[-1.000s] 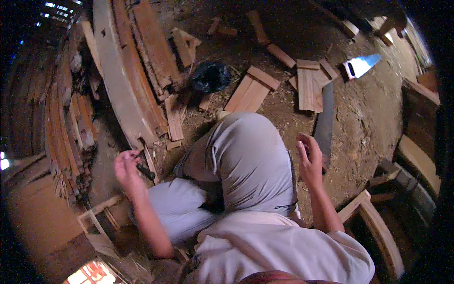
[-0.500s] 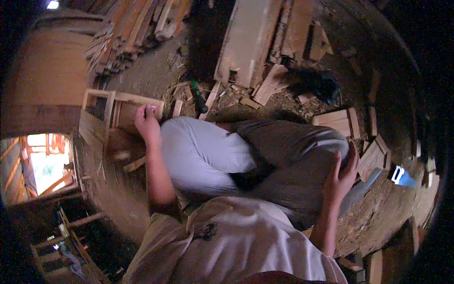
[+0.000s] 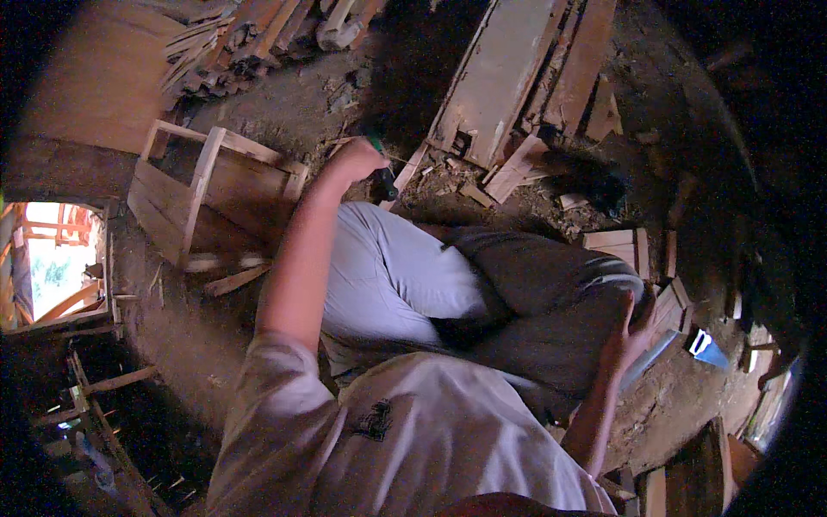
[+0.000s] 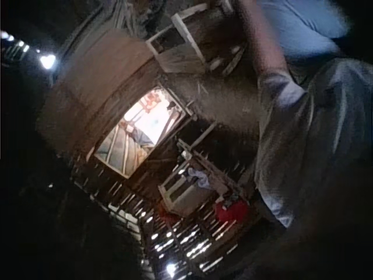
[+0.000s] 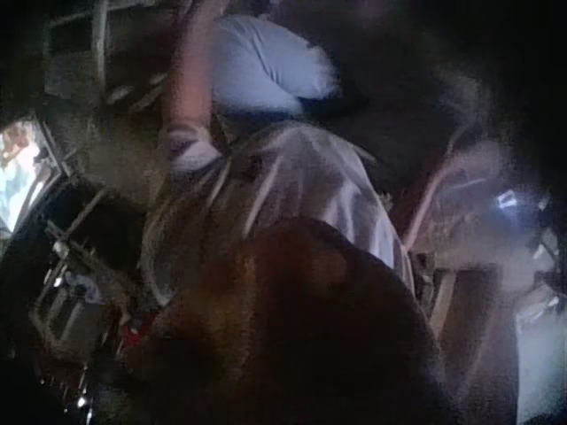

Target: The person assembles small wooden pieces into a rectangular frame on the floor. They align the pieces, insert nails, and use a hammer to secure the joints. The person repeatedly picks up nails and hammers them into the wood.

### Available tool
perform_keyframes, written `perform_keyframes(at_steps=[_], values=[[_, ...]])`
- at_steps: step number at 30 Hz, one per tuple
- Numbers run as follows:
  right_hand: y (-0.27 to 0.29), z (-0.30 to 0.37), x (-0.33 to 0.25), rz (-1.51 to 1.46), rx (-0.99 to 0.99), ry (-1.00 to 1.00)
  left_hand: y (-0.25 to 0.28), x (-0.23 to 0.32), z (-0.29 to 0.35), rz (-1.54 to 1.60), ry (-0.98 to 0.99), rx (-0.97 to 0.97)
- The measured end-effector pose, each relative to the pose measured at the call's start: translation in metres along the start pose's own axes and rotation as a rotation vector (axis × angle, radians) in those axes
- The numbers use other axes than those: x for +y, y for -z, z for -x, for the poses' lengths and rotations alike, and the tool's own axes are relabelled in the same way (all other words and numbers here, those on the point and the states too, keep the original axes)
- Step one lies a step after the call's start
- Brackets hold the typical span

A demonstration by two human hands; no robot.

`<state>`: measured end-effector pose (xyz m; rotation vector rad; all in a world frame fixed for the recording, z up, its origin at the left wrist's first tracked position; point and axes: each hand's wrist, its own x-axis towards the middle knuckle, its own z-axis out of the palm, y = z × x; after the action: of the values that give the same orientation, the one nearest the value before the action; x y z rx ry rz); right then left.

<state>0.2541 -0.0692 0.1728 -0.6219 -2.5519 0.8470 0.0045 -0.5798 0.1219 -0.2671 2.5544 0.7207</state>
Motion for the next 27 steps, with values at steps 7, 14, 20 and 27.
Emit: perform_keyframes(at_steps=[7,14,20,27], values=[[-0.011,0.007,0.029,-0.253,-0.01,-0.048,-0.053,-0.004,-0.081,-0.6,-0.177,-0.312],[-0.006,0.005,0.004,-0.157,0.05,-0.055,-0.067,-0.047,-0.115,-0.462,-0.342,-0.379],[0.009,0.009,-0.012,-0.04,0.096,-0.052,-0.059,-0.093,-0.144,-0.128,-0.829,-0.374],[0.012,-0.003,-0.033,-0.07,0.169,0.008,0.055,-0.113,-0.163,1.226,-0.161,-0.325]])
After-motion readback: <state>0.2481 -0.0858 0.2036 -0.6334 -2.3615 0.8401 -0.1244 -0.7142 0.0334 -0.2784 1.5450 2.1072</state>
